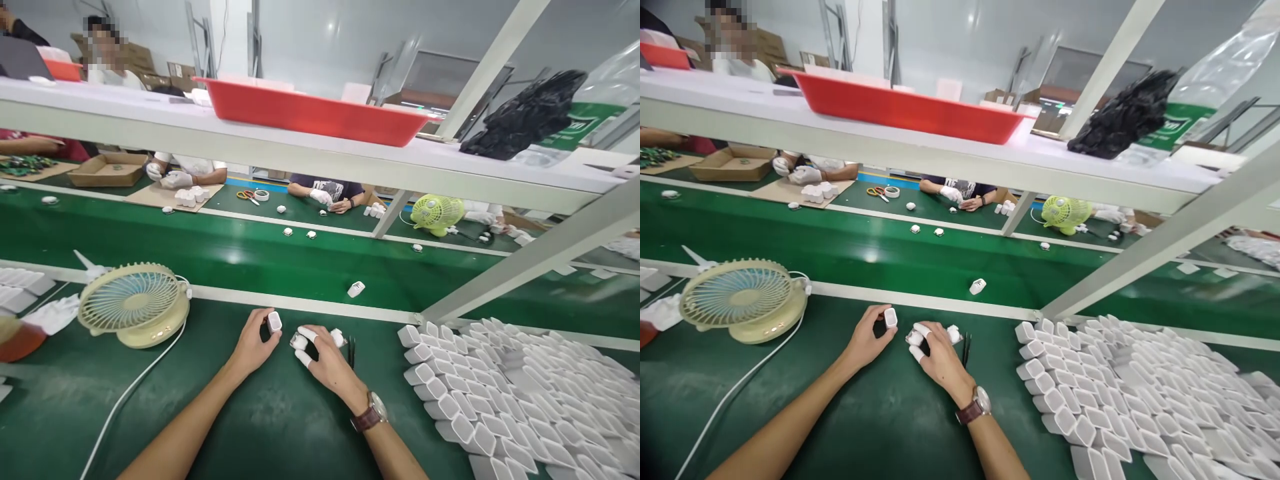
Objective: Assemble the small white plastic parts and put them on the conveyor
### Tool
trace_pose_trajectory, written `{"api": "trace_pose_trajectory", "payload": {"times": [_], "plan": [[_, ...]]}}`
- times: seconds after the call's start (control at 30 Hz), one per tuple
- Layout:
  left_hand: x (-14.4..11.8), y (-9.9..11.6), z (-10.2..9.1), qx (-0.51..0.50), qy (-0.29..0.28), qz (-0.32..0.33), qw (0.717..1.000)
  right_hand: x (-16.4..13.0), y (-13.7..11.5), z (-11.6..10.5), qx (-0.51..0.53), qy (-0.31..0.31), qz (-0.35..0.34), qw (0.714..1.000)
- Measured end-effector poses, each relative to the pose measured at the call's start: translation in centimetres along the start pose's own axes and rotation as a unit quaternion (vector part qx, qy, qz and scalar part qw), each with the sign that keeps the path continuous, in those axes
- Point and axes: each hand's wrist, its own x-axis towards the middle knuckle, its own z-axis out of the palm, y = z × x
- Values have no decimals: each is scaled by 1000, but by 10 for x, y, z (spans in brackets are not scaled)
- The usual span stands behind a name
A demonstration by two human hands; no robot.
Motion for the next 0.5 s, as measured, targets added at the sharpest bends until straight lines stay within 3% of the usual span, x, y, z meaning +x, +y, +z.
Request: {"api": "trace_pose_trajectory", "payload": {"times": [0.13,0.33,0.5], "plan": [[0,3,-2,6,-9,10,1000,-7,1,-3,-10,27,13,999],[-1,7,-5,19,-36,48,998,-12,-1,10,-33,47,22,998],[-2,10,-5,27,-63,70,995,-12,-6,5,50,105,35,993]]}}
